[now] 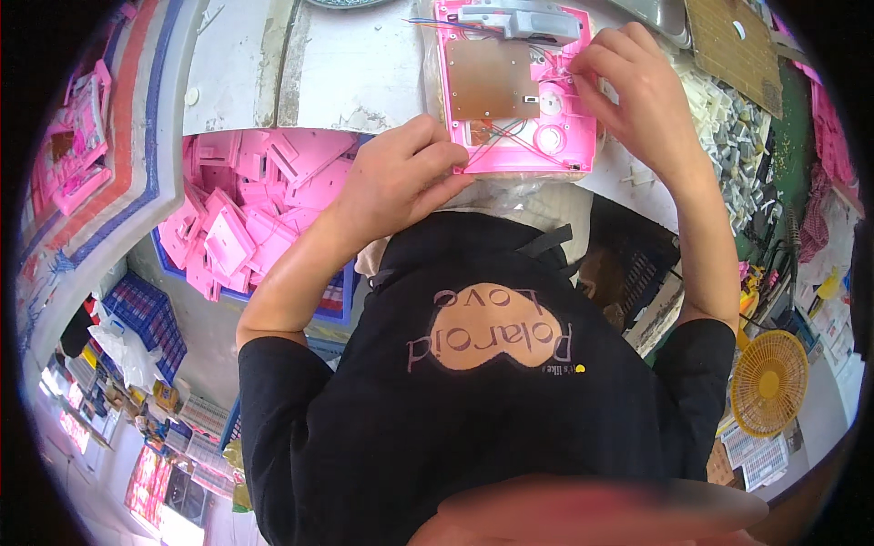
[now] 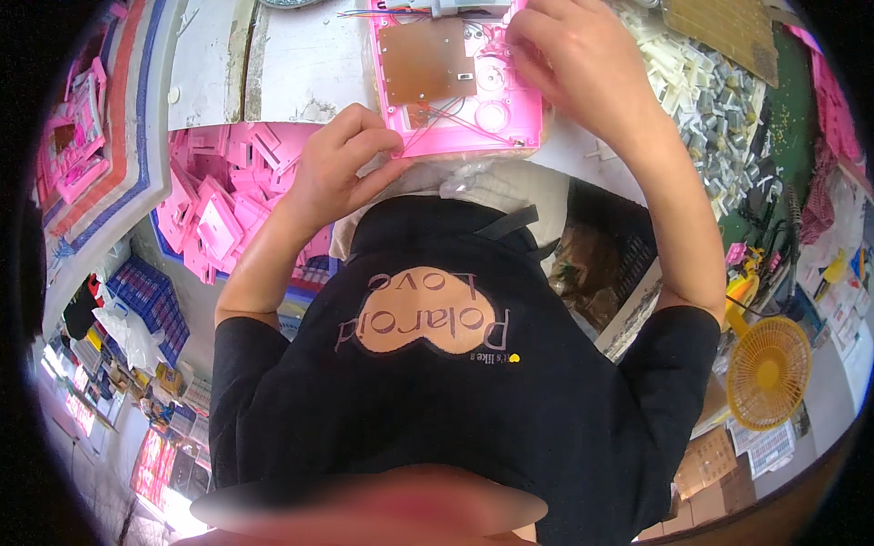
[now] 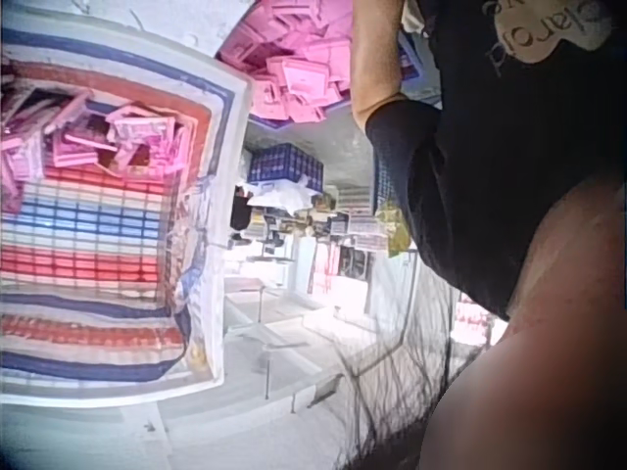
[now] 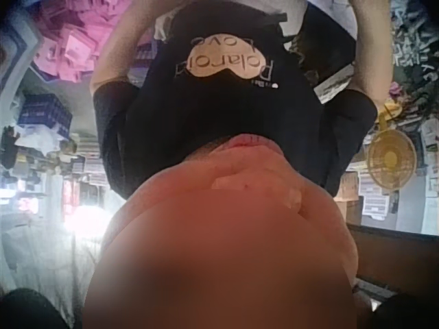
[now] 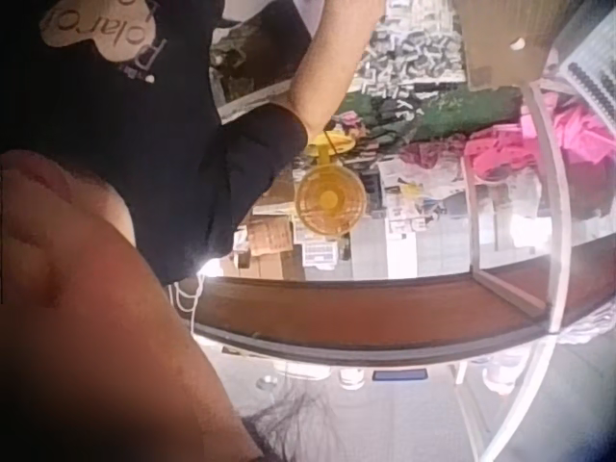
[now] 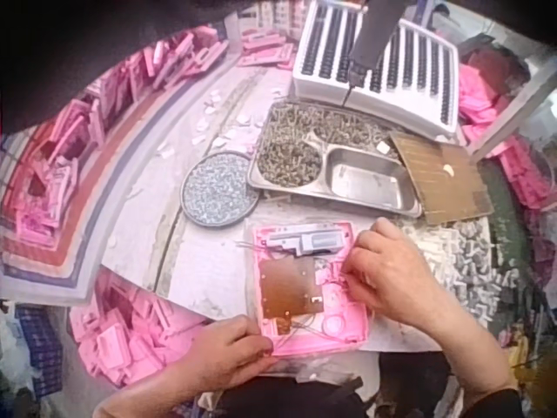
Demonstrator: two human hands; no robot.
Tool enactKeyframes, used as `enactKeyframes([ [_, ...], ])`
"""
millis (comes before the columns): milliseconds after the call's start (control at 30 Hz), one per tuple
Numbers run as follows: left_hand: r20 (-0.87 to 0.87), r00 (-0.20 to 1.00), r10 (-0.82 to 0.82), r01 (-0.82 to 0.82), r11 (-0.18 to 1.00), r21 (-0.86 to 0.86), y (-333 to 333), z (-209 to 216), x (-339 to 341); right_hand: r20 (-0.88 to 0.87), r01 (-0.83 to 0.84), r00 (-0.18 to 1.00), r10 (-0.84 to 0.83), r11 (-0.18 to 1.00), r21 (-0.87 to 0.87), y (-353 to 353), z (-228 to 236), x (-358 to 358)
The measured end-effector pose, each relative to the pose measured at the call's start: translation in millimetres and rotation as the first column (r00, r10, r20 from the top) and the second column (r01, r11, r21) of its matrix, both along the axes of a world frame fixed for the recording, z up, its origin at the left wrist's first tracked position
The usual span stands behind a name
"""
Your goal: Assembling the internal electronic components of a pink plastic toy, including soldering wires and using an electric screwdriver.
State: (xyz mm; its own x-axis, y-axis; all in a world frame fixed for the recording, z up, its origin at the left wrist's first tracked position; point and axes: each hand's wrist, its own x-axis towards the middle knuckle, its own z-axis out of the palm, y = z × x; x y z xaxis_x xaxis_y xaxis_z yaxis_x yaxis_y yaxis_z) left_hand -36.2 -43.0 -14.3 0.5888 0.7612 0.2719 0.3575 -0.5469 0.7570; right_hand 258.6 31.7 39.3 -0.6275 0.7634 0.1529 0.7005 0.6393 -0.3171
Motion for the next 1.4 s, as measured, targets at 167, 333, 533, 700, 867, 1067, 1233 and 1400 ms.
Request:
enactKeyframes([
  [167,-0.017,1.000,0.014,-0.014,1.000,-0.021,-1,1,0,0.085,-0.050,0.995,0.047,0.998,0.028,-35,10,-5],
  [333,-0.017,1.000,0.013,-0.013,1.000,-0.010,-3,1,-2,-0.067,-0.199,0.980,0.189,0.954,-0.223,-58,23,-12],
  [533,-0.028,1.000,-0.010,0.009,0.999,-0.035,1,3,-1,-0.077,0.020,0.997,-0.016,0.999,0.045,-10,9,-11],
  [700,-0.037,0.999,-0.005,0.003,0.998,-0.063,6,20,-2,-0.009,0.007,1.000,-0.007,1.000,0.022,-4,2,-14],
  [867,0.043,0.992,0.118,-0.122,0.988,0.091,42,28,36,-0.222,0.222,0.943,-0.247,0.966,-0.131,-24,-6,-15],
  [1067,-0.018,0.988,0.151,-0.132,0.913,0.386,74,0,79,-0.290,0.370,0.842,-0.455,0.878,-0.304,-39,-15,-18],
  [1233,-0.006,0.981,0.195,-0.181,0.921,0.344,70,0,81,-0.316,0.352,0.822,-0.474,0.858,-0.374,-38,-14,-18],
  [1400,0.002,0.975,0.221,-0.212,0.931,0.296,68,6,83,-0.398,0.284,0.774,-0.492,0.832,-0.477,-36,-19,-13],
])
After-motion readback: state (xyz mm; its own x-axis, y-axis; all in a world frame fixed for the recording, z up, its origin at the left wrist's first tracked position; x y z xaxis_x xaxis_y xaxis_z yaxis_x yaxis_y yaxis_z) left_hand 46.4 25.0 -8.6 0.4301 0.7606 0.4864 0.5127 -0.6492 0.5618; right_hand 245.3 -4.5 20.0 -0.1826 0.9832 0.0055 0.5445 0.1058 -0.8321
